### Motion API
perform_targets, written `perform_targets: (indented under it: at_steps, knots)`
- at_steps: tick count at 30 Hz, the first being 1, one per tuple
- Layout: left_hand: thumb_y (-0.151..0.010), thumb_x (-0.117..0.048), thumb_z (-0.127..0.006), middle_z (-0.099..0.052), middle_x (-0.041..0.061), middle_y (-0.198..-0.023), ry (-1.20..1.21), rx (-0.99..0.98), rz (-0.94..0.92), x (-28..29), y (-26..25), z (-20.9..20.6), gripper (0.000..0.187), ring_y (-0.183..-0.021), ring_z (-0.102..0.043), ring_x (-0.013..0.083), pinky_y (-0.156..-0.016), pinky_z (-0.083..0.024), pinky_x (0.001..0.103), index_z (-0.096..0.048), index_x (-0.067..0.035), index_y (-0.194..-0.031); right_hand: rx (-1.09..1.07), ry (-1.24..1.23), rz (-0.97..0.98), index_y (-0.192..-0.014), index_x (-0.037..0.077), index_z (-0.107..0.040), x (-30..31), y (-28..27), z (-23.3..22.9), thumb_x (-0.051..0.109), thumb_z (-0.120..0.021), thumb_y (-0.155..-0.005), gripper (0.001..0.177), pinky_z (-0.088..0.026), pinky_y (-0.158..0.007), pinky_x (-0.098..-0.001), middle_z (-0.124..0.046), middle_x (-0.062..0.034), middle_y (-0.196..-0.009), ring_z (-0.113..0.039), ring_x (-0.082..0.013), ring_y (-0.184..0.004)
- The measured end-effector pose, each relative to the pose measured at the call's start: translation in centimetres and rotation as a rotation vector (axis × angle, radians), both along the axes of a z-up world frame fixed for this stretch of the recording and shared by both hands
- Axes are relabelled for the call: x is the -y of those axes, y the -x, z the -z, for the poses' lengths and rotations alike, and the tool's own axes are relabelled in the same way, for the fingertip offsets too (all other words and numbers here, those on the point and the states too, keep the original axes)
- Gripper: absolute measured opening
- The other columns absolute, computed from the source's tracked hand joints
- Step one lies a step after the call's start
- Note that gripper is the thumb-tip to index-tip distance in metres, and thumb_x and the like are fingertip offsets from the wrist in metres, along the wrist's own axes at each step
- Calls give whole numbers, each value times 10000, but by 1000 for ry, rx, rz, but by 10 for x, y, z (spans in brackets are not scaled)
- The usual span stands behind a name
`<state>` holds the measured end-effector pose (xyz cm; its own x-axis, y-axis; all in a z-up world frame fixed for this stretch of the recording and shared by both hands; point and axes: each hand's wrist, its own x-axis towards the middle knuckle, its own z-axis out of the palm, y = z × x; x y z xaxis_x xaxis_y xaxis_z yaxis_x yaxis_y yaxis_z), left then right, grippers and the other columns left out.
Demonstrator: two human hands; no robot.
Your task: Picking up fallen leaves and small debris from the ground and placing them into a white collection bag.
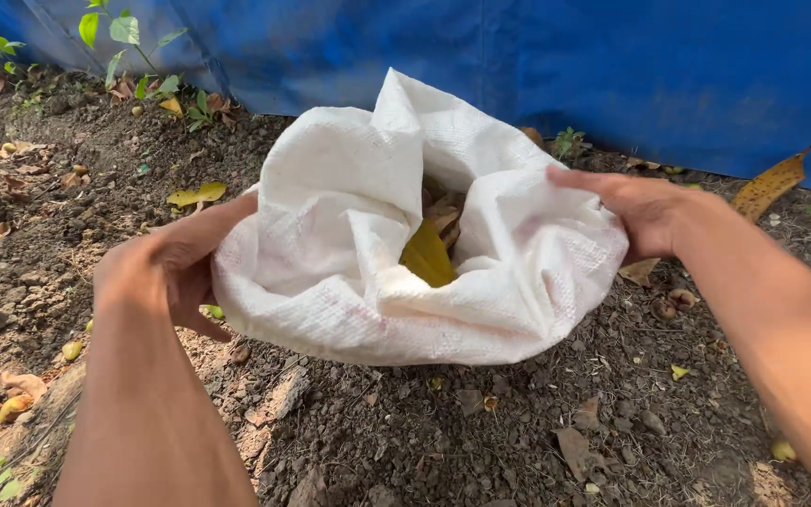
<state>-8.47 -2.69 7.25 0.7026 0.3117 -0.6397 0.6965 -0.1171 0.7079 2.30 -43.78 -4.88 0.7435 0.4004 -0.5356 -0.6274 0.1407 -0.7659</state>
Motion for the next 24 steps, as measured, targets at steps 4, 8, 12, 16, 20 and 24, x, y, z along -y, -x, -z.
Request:
perform_targets:
  at_steps: [4,8,12,16,20,24]
  knots:
    - [-705,-529,-832,-732,134,-1286,-296,-125,305,-68,-51,75,772,-1161,-738,334,-1049,-486,544,-642,-95,-1315,194,751,25,-1290,2,-659,-22,-14,23,253,-843,-678,687,-586,-899,-450,-750,-176,-1192,-739,-303,-1062]
    - [-712,-439,-828,-516,78,-1556,-218,-162,248,-40,-35,49,916,-1364,-530,368,-1088,-456,751,-467,-256,-1534,494,1023,89,-1269,43,-627,-27,-6,27,239,-841,-674,663,-557,-908,-424,-720,-170,-1190,-715,-305,-1076]
    - [-776,-685,-705,-353,333,-1624,-90,29,-41,28,-19,11,1122,-1421,-463,547,-1088,-260,771,-139,-302,-1666,697,1035,50,-1254,78,-653,-37,-1,25,270,-825,-662,646,-534,-930,-413,-727,-158,-1189,-700,-298,-1084]
    - [-589,-883,-699,-150,300,-1660,-443,74,260,49,-81,76,1457,-1499,-245,543,-1105,-296,783,-31,-116,-1632,777,929,20,-1264,98,-625,-61,15,11,193,-805,-640,656,-498,-961,-393,-716,-132,-1177,-669,-275,-1102]
    - [-560,-627,-975,-158,357,-1608,-510,36,122,96,-66,112,1648,-1487,-184,526,-1119,-255,734,170,-131,-1636,763,714,-5,-1295,83,-589,-69,10,7,45,-707,-617,690,-510,-957,-392,-729,-132,-1154,-689,-276,-1080]
    - [-653,-280,-837,-635,142,-1255,-668,163,-132,65,-50,112,980,-1166,-613,338,-998,-469,522,-338,-130,-1483,706,666,92,-1301,55,-600,-51,8,15,8,-671,-625,681,-543,-922,-389,-740,-145,-1150,-709,-273,-1035]
